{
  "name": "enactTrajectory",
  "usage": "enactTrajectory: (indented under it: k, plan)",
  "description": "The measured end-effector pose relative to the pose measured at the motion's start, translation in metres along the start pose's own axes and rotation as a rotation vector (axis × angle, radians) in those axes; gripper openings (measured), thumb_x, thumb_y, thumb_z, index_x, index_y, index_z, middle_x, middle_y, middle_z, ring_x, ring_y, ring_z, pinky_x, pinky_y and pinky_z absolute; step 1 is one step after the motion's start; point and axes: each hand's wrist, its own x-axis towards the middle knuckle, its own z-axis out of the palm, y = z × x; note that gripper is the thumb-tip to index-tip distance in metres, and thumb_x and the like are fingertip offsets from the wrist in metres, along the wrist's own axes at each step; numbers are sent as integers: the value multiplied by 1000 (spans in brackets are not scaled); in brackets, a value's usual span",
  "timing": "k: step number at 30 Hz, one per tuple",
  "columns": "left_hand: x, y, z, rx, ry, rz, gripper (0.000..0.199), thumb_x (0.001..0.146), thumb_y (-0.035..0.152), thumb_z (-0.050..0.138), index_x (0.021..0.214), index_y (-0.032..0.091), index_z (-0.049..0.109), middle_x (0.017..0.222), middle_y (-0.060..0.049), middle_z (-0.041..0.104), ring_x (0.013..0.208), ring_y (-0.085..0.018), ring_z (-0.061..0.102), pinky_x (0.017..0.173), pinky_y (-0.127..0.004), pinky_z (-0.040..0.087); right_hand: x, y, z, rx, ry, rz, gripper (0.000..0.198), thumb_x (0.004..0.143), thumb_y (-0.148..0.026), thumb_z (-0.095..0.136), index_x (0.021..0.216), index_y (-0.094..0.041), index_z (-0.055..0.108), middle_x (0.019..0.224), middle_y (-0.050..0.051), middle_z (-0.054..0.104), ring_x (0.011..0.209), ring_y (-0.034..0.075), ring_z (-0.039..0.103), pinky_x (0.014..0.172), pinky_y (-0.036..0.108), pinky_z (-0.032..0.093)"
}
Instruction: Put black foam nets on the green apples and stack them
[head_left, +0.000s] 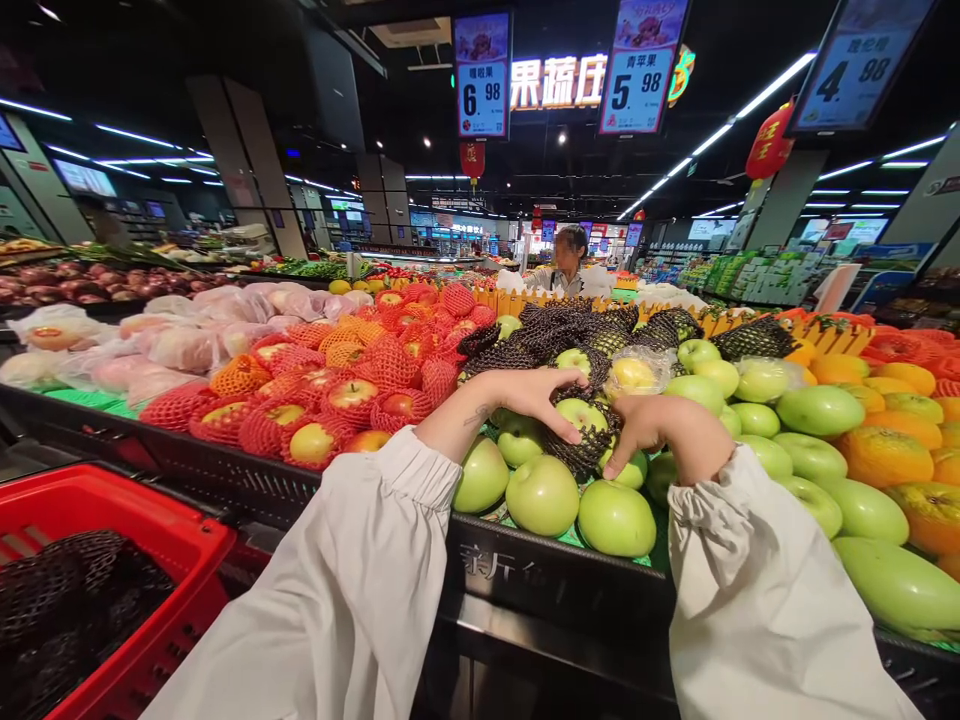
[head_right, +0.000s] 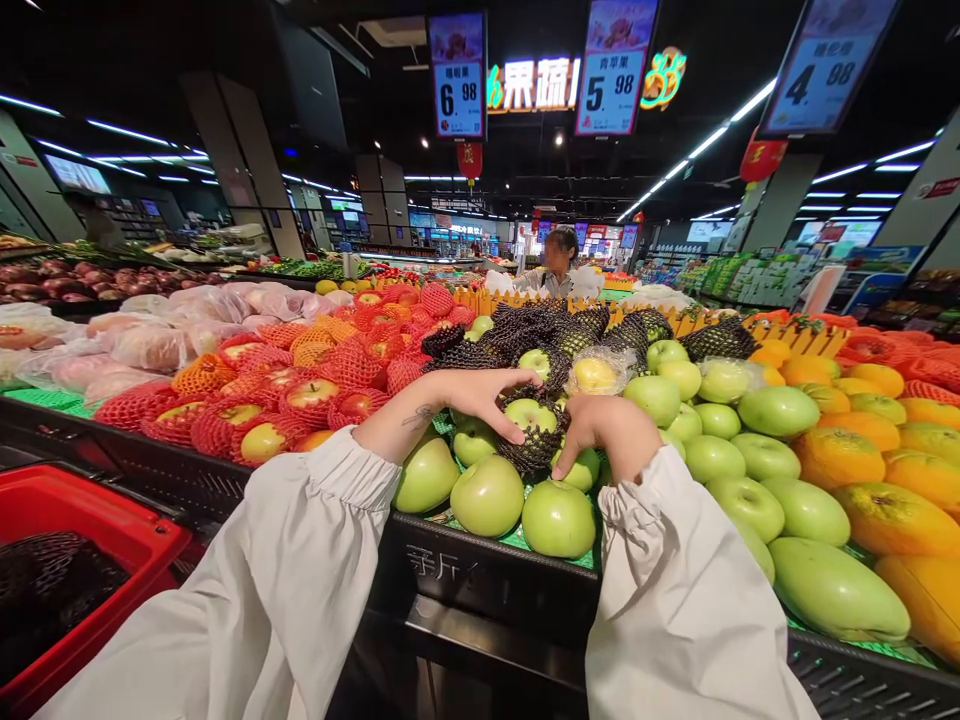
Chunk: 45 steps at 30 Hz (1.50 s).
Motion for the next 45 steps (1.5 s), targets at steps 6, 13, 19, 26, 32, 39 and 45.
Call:
enactTrajectory:
  k: [6,13,19,26,32,39,45]
  plan:
    - [-2,9,7,95,-27,13,116,38,55,97,140,17,57,139,-15,64,121,-32,65,100,-33,50,-4,-27,11,-22,-104,176,33,46,-23,86,66,-21,60,73,6,71,66,28,68,63,43,57]
    - [0,13,6,198,-86,5,93,55,46,88,134,13,51,124,-15,66,109,-32,66,94,-38,51,-17,-17,-10,-48,24,166,31,53,-19,85,74,-21,62,90,10,73,85,34,70,75,44,55]
    - [0,15,9,91,-204,46,92,58,40,84,137,15,44,139,-14,56,125,-33,56,108,-40,44,-33,-6,-33,-190,443,332,50,66,-36,85,108,-18,64,101,12,70,96,34,68,76,41,52]
    - [6,11,14,45,-348,17,89,63,39,79,141,18,43,150,-11,48,138,-31,47,119,-41,35,-31,-24,-19,-82,948,352,57,69,-41,84,115,-17,60,110,15,68,101,36,65,79,44,50]
    - [12,10,24,96,-346,-1,84,65,41,81,138,17,46,145,-12,55,131,-30,54,116,-41,40,-16,-35,-6,28,1206,121,50,70,-30,78,113,-18,56,116,14,63,106,36,60,90,51,50]
    - [10,13,23,123,-418,-106,99,69,49,80,151,9,41,156,-19,47,142,-33,48,121,-39,36,2,-38,7,121,1427,-168,47,74,-29,74,115,-22,52,119,11,61,112,31,59,99,49,50]
    - [1,1,7,-98,-176,8,60,80,41,75,135,20,60,148,-11,58,137,-28,56,107,-37,49,24,-24,11,630,1516,-280,54,73,-43,78,115,-21,51,117,10,63,108,25,63,97,44,54]
